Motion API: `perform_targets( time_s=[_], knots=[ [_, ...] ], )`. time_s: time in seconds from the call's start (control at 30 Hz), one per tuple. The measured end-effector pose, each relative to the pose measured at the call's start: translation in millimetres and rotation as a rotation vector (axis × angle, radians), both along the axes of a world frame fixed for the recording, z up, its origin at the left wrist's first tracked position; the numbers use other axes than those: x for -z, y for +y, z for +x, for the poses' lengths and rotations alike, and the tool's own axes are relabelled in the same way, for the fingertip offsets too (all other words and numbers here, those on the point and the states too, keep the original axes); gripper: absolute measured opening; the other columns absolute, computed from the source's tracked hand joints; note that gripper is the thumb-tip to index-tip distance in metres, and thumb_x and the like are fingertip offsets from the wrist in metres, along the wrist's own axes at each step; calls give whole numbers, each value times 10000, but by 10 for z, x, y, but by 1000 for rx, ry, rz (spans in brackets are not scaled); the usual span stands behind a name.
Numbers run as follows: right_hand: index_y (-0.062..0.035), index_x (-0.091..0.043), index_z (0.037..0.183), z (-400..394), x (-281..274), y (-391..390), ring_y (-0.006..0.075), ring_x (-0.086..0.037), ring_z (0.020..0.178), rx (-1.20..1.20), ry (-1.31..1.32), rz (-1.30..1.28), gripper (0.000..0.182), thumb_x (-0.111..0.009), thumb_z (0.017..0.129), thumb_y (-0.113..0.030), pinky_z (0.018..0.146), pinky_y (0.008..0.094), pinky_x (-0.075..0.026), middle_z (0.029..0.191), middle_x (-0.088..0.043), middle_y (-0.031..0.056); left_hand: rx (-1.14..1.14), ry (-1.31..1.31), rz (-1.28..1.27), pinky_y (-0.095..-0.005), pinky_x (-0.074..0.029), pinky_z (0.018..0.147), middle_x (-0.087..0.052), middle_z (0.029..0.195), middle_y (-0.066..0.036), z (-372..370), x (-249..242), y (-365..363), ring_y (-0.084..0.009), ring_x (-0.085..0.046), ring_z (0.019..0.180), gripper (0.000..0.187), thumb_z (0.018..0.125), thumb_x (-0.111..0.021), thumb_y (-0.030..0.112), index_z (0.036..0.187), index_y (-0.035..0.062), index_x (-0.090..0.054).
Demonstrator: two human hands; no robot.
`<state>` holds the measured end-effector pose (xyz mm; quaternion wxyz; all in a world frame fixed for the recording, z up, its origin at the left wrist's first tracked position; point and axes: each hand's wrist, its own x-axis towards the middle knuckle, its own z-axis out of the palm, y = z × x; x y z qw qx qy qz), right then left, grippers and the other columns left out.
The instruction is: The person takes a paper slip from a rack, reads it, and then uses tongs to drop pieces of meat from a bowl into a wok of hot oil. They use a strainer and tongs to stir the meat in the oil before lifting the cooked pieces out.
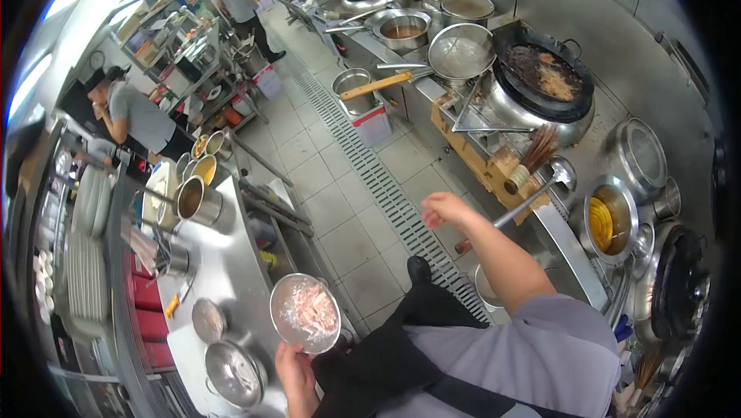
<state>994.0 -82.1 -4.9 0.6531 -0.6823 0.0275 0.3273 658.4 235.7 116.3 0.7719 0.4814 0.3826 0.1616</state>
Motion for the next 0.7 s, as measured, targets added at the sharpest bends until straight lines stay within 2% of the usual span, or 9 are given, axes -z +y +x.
perform_targets(
  time_s=[0.07,0.13,0.27,0.3,0.37,0.43,0.53,0.63,0.7],
  knots=[
    [-24,-595,1106,335,151,-6,183,-652,698,117,90,67,294,-599,939,-266,633,307,-545,880,-671,117,47,-4,-8,-407,-570,727,-668,965,-125,177,58,162,-241,-668,820,243,785,-562,43,1023,-6,-577],
    [-21,-492,1207,764,212,5,186,-633,692,418,199,312,440,-610,935,-346,588,321,-529,875,-652,115,58,49,23,-394,-567,718,-667,926,-112,495,41,301,-225,-662,794,220,779,-572,46,994,1,-584],
    [-24,-500,1193,1458,488,-29,184,-626,712,689,231,308,443,-600,937,-372,595,319,-524,907,-645,112,30,179,90,-356,-543,668,-658,887,-85,987,-3,512,-211,-649,763,218,775,-573,64,989,22,-589],
    [-24,-500,1193,1610,457,18,184,-626,712,691,222,307,443,-600,937,-372,595,319,-524,907,-645,112,49,179,86,-345,-531,653,-656,893,-76,1119,0,564,-207,-646,764,236,773,-570,67,1006,33,-587],
    [-14,-533,1161,1947,238,307,224,-641,787,487,223,385,451,-614,930,-393,684,363,-539,948,-642,138,52,159,65,-340,-525,650,-655,911,-70,1504,24,694,-203,-645,777,261,772,-567,69,1031,41,-580],
    [-13,-527,1173,2276,25,498,230,-645,795,450,134,432,484,-617,922,-417,693,373,-540,950,-643,135,112,145,21,-335,-518,663,-653,967,-64,1734,35,839,-191,-643,810,317,773,-552,61,1090,53,-554],
    [-12,-523,1163,3001,-165,718,201,-636,765,510,109,541,496,-619,917,-431,652,350,-546,931,-637,116,146,195,1,-337,-518,661,-651,961,-67,2174,96,1017,-190,-640,804,293,786,-554,69,1078,44,-554],
    [9,-427,1273,3758,-409,797,254,-630,833,593,41,576,683,-634,883,-511,712,380,-548,992,-596,157,232,185,10,-322,-517,637,-651,916,-76,2760,128,1121,-186,-636,763,239,801,-553,68,1038,35,-557],
    [18,-263,1424,4270,-577,727,361,-595,1020,654,21,621,852,-634,879,-523,846,445,-532,1213,-507,271,289,184,15,-309,-514,627,-649,893,-81,3118,237,1251,-182,-634,742,218,805,-551,61,1021,28,-560]
  ],
)
